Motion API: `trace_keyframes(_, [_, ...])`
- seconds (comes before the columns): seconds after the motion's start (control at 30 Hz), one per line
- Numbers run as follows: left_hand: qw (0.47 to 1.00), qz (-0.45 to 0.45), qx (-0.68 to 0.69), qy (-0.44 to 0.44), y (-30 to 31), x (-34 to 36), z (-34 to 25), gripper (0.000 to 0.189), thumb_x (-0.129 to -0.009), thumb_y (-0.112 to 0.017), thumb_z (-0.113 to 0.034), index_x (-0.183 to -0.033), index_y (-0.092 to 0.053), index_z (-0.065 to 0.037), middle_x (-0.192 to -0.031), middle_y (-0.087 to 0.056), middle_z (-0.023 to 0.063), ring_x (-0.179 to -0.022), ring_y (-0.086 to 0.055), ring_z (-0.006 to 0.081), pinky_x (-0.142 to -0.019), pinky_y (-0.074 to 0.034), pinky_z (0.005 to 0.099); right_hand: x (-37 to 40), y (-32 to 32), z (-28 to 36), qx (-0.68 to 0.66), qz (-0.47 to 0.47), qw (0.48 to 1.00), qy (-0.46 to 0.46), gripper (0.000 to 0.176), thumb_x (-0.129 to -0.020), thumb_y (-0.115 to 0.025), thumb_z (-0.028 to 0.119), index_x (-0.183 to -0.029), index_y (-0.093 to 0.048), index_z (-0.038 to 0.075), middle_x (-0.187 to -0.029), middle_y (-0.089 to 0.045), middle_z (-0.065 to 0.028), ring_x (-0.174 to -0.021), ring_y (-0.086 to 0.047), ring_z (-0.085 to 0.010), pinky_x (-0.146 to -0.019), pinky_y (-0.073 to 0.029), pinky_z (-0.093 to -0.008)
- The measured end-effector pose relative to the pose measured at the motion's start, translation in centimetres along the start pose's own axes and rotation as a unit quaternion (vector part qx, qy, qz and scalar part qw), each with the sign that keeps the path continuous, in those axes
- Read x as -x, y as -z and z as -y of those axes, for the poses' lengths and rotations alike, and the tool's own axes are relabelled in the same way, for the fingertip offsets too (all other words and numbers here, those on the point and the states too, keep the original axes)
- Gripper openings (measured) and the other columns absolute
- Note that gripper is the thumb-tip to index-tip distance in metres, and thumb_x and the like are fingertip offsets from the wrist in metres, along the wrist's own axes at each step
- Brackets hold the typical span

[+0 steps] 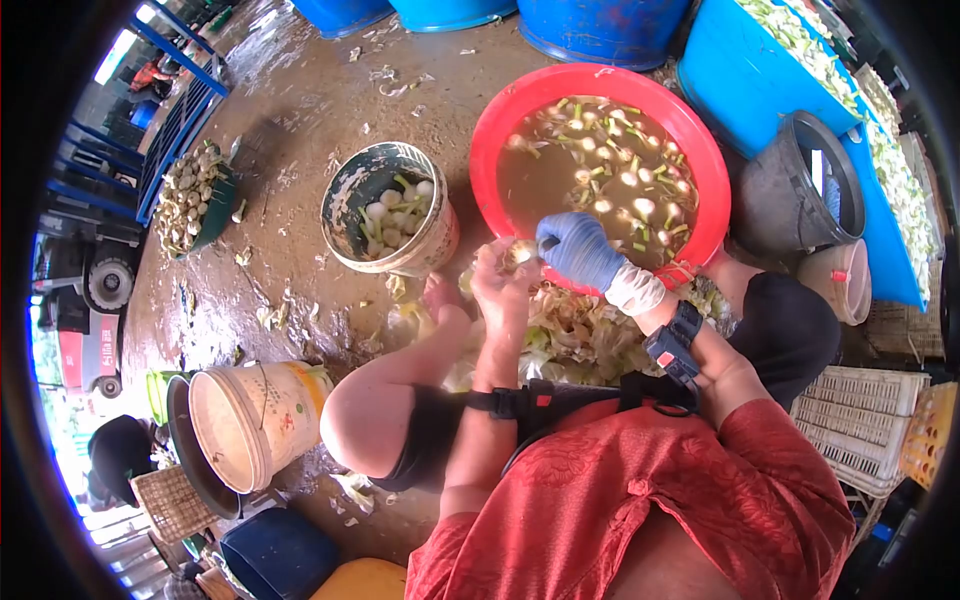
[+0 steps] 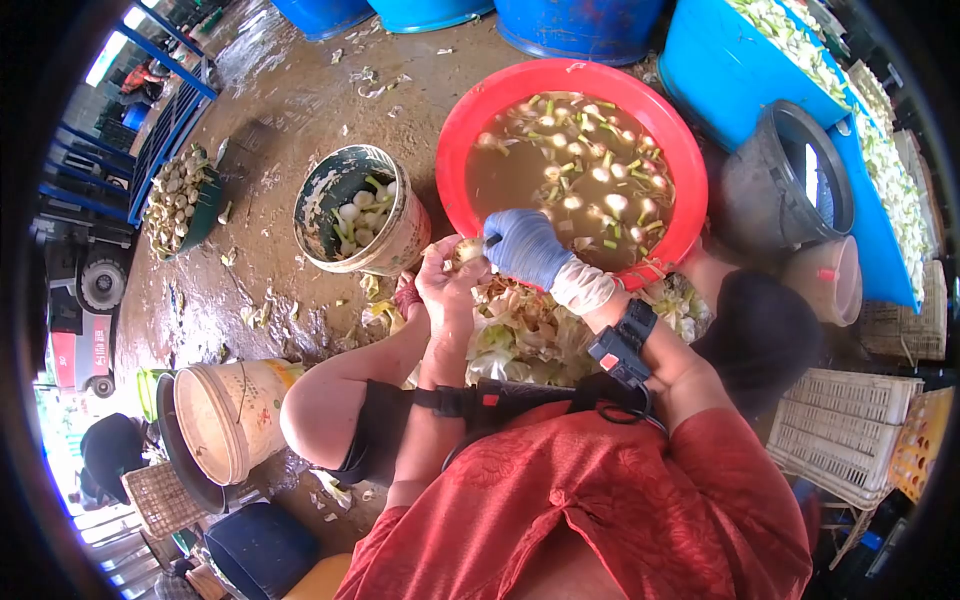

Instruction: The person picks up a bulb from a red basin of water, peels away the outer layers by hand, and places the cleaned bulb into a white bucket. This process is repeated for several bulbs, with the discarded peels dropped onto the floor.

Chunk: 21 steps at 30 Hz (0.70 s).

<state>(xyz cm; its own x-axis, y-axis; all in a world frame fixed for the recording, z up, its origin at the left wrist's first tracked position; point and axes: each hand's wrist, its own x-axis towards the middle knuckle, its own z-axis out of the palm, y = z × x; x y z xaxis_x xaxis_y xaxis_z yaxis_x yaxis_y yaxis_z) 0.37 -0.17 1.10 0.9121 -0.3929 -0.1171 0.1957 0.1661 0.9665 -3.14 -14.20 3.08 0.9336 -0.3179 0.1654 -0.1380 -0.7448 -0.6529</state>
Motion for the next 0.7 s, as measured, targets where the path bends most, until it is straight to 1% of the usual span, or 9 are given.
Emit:
trace_keyframes(0.2, [0.981, 0.062, 0.176, 0.054, 0.7, -0.3, -1.3, 0.03, -0.078, -0.064, -0.002, -0.106, -0.055, -0.002, -0.092, -0.064, 0.0117, -0.069, -0.064, 0.02, -0.058, -0.053, 0.0283, -0.1, -1.4, -4.1, -0.077, 0.022, 0.994, -0.069, 0.013, -0.071, -0.06, 0.017, -0.071, -0.066, 0.006, -0.069, -0.063, -0.0172, -0.067, -0.063, -0.0321, -0.064, -0.05, -0.0401])
trace_keyframes(0.27, [0.949, 0.118, 0.286, 0.059, 1.3, -0.6, -1.5, 0.023, -0.082, -0.062, -0.008, -0.103, -0.056, -0.001, -0.092, -0.064, 0.0135, -0.069, -0.063, 0.0225, -0.053, -0.05, 0.0287, 0.7, -3.1, -6.0, 0.145, 0.066, 0.986, -0.044, 0.017, -0.073, -0.06, 0.022, -0.072, -0.068, 0.007, -0.068, -0.063, -0.0162, -0.067, -0.064, -0.0306, -0.064, -0.051, -0.0392])
trace_keyframes(0.3, [0.937, 0.131, 0.319, 0.049, 1.5, -0.8, -1.5, 0.025, -0.084, -0.062, -0.016, -0.102, -0.055, -0.001, -0.092, -0.063, 0.0155, -0.065, -0.061, 0.0241, -0.05, -0.047, 0.0286, 1.4, -3.6, -6.9, 0.246, 0.174, 0.954, -0.01, 0.021, -0.075, -0.058, 0.025, -0.073, -0.068, 0.007, -0.065, -0.063, -0.016, -0.067, -0.064, -0.0302, -0.065, -0.051, -0.0384])
trace_keyframes(0.4, [0.916, 0.141, 0.371, 0.046, 2.2, -1.5, -1.7, 0.032, -0.085, -0.061, -0.021, -0.105, -0.053, 0.003, -0.09, -0.062, 0.015, -0.061, -0.057, 0.0216, -0.049, -0.044, 0.0268, 4.1, -4.1, -6.9, 0.255, 0.293, 0.92, 0.06, 0.02, -0.076, -0.06, 0.024, -0.07, -0.068, 0.007, -0.066, -0.064, -0.0152, -0.068, -0.064, -0.0318, -0.067, -0.051, -0.038])
trace_keyframes(0.43, [0.917, 0.138, 0.372, 0.047, 2.3, -1.6, -1.5, 0.032, -0.085, -0.061, -0.021, -0.105, -0.053, 0.003, -0.09, -0.062, 0.015, -0.061, -0.057, 0.0216, -0.049, -0.044, 0.0268, 4.4, -3.6, -6.8, 0.094, 0.238, 0.967, 0.011, 0.017, -0.078, -0.063, 0.021, -0.077, -0.069, 0.005, -0.07, -0.066, -0.0137, -0.07, -0.065, -0.0287, -0.069, -0.051, -0.0352])
trace_keyframes(0.47, [0.917, 0.128, 0.373, 0.056, 2.4, -1.8, -1.2, 0.032, -0.086, -0.06, -0.021, -0.106, -0.053, 0.004, -0.09, -0.062, 0.0143, -0.062, -0.057, 0.021, -0.049, -0.043, 0.0263, 4.4, -3.6, -6.5, 0.093, 0.242, 0.966, 0.011, 0.017, -0.078, -0.063, 0.021, -0.077, -0.069, 0.005, -0.07, -0.066, -0.0137, -0.07, -0.065, -0.0287, -0.069, -0.051, -0.0352])
trace_keyframes(0.5, [0.918, 0.119, 0.373, 0.067, 2.4, -1.8, -1.0, 0.032, -0.087, -0.059, -0.021, -0.106, -0.053, 0.004, -0.09, -0.062, 0.0137, -0.063, -0.057, 0.0203, -0.049, -0.043, 0.0258, 4.5, -3.3, -6.4, -0.166, 0.132, 0.976, -0.044, 0.015, -0.078, -0.066, 0.018, -0.082, -0.069, 0.004, -0.073, -0.066, -0.0132, -0.071, -0.065, -0.0255, -0.069, -0.051, -0.0338])
trace_keyframes(0.53, [0.918, 0.119, 0.372, 0.069, 2.3, -1.6, -1.0, 0.032, -0.087, -0.059, -0.021, -0.106, -0.053, 0.004, -0.09, -0.062, 0.0137, -0.063, -0.057, 0.0203, -0.049, -0.043, 0.0258, 4.2, -2.5, -5.4, -0.41, 0.01, 0.907, -0.096, 0.016, -0.078, -0.068, 0.016, -0.088, -0.068, 0.003, -0.075, -0.067, -0.0127, -0.072, -0.066, -0.0223, -0.07, -0.051, -0.0323])
trace_keyframes(0.7, [0.967, 0.085, 0.219, 0.097, 0.6, -1.0, -0.9, 0.031, -0.092, -0.051, -0.021, -0.111, -0.053, 0.004, -0.087, -0.062, 0.0115, -0.061, -0.058, 0.0178, -0.05, -0.042, 0.025, 1.7, 1.2, -1.6, -0.287, 0.077, 0.955, 0.008, 0.022, -0.078, -0.069, 0.013, -0.096, -0.066, 0.002, -0.081, -0.067, -0.0144, -0.074, -0.065, -0.0186, -0.07, -0.051, -0.0307])
